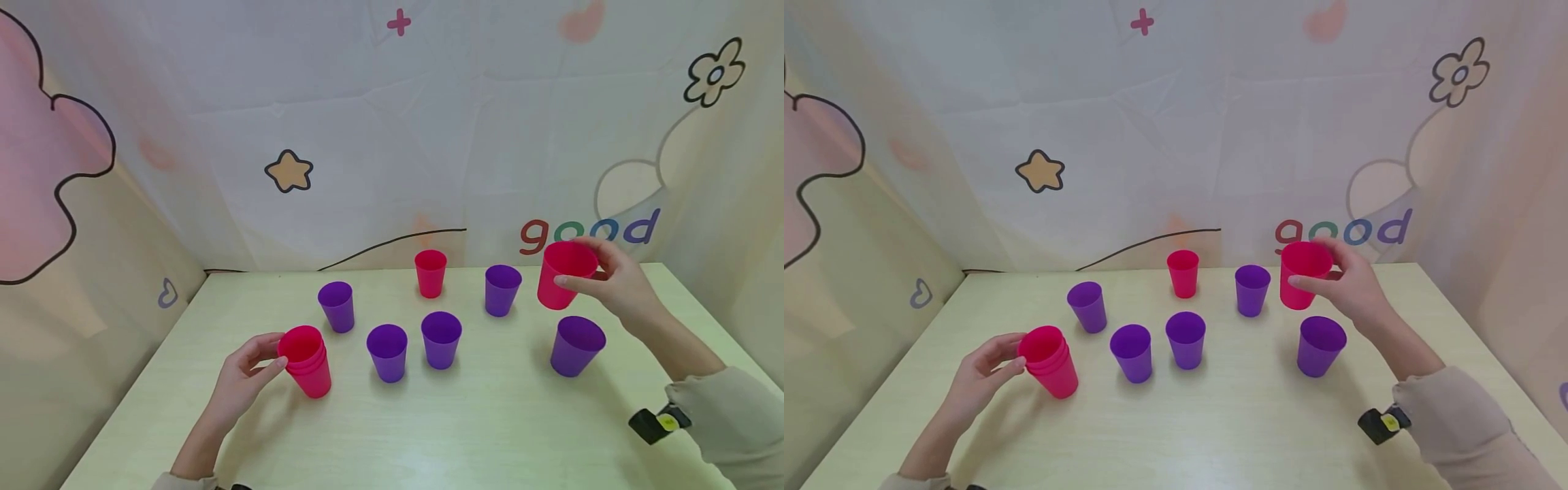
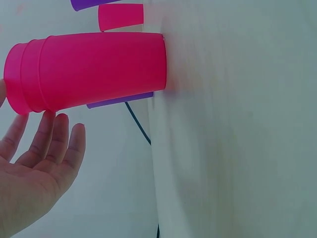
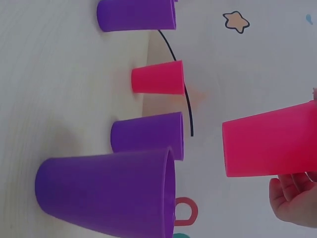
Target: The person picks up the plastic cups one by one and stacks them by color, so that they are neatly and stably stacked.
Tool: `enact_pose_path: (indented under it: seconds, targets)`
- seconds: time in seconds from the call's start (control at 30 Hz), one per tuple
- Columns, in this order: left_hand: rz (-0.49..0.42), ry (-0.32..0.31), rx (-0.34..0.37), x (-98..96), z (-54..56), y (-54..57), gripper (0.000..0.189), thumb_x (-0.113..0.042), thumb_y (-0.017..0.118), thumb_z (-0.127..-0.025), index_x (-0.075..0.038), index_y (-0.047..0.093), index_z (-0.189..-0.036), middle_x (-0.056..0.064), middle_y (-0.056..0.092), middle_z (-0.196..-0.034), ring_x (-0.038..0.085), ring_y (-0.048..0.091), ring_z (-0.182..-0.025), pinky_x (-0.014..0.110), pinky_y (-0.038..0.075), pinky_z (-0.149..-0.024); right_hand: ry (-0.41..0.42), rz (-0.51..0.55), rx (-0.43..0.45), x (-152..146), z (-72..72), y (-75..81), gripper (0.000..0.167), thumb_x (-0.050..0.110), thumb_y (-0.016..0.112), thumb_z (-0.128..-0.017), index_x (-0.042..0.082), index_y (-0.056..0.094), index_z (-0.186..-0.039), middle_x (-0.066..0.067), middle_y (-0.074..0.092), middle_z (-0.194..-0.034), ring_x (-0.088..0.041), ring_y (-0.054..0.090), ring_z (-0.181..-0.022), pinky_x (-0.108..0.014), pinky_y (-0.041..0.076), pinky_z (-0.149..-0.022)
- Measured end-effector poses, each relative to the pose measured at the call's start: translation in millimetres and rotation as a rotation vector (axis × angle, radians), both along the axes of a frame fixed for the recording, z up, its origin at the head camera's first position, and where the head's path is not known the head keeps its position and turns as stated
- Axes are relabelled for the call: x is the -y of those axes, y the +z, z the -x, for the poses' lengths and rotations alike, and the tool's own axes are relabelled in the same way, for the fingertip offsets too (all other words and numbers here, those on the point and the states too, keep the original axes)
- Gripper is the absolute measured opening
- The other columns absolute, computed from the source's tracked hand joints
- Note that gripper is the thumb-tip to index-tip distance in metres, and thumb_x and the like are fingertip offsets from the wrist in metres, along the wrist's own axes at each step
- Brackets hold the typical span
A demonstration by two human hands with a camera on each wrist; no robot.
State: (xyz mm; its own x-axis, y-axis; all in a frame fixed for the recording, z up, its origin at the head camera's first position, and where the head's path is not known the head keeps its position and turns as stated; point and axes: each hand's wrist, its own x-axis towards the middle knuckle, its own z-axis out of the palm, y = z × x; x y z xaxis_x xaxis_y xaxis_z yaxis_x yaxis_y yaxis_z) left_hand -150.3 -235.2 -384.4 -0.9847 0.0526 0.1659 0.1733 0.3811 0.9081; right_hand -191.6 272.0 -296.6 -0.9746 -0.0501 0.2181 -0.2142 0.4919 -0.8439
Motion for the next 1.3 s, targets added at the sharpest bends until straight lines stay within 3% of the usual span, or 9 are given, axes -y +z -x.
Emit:
enact_pose_path:
  seconds: [0.27,0.6,0.8,1.3]
  targets:
    - [0.0,0.002,0.003,-0.2,0.6,-0.4,0.042,-0.018,0.064,-0.086,-0.006,0.051,-0.124,0.013,0.055,-0.117,0.011,0.054,-0.098,0.026,0.049,-0.076,0.066,0.045,-0.015,16,-6.9,2.7,0.066,0.019,0.067,-0.083,0.003,0.03,-0.135,-0.005,0.045,-0.117,-0.014,0.052,-0.093,-0.025,0.052,-0.068]
    - [0.001,0.005,-0.016,-0.5,1.5,0.3,0.041,-0.016,0.064,-0.085,-0.004,0.052,-0.122,0.014,0.055,-0.115,0.012,0.055,-0.096,0.026,0.05,-0.075,0.106,0.026,-0.036,39,-8.1,3.4,0.067,0.017,0.069,-0.081,0.004,0.033,-0.135,-0.013,0.045,-0.122,-0.017,0.051,-0.096,-0.025,0.052,-0.068]
    - [0.003,0.004,-0.029,-0.3,0.7,-0.2,0.04,-0.015,0.064,-0.085,-0.003,0.053,-0.122,0.014,0.056,-0.115,0.011,0.055,-0.095,0.026,0.05,-0.075,0.126,0.018,-0.047,55,-10.2,3.5,0.07,0.017,0.071,-0.079,0.006,0.033,-0.136,-0.014,0.045,-0.124,-0.026,0.048,-0.102,-0.025,0.051,-0.07]
    - [0.003,0.02,0.006,-1.8,-0.7,1.7,0.04,-0.016,0.063,-0.086,-0.005,0.052,-0.123,0.013,0.056,-0.115,0.013,0.054,-0.097,0.026,0.049,-0.076,0.209,0.072,0.002,81,-12.3,1.9,0.066,0.013,0.072,-0.077,0.003,0.037,-0.133,-0.016,0.046,-0.122,-0.031,0.047,-0.104,-0.03,0.051,-0.071]
